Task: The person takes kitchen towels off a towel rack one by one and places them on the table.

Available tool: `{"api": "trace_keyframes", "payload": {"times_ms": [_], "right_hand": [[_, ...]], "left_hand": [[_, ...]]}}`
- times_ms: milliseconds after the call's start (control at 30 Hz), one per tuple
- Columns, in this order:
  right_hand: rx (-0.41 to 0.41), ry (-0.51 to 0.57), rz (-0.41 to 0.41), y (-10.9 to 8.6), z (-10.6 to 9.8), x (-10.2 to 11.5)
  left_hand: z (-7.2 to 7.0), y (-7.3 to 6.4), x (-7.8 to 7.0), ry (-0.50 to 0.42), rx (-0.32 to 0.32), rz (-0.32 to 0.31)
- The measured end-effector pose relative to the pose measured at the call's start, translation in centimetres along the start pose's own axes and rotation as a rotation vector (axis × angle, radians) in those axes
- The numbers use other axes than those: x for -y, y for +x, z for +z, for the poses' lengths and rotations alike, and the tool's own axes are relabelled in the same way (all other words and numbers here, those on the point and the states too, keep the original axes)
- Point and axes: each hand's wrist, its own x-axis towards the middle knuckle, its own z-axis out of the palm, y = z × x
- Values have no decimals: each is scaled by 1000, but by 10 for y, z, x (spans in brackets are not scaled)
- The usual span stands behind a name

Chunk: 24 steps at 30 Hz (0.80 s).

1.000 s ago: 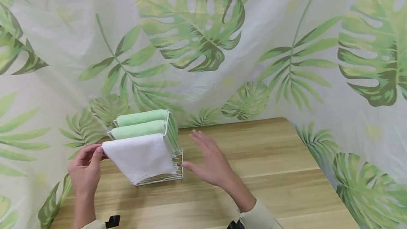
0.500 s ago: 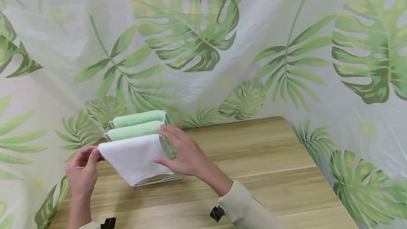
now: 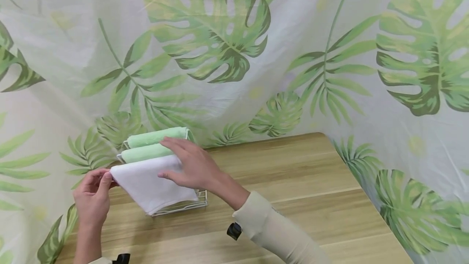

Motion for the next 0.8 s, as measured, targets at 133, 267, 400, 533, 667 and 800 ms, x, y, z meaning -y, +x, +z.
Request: {"api": "trace_keyframes", "payload": {"times_ms": [133,267,400,533,667,800], "right_hand": [[8,-19,-15,7,0,2],[46,-22,-16,16,1,4],[104,-31,-6,25,3,7],[173,-57,-17,32,3,11],[232,-100,-30,40,7,13],[271,-158,-15,46,11,13]], "left_hand": [[0,0,1,-75,14,2],[0,1,2,-104,6,-4],[-1,0,1,-128,3,-21],[-3,-1,2,-107,16,-10],[-3,1,4,-83,26,1],[-2,2,4,-85,34,7]]}}
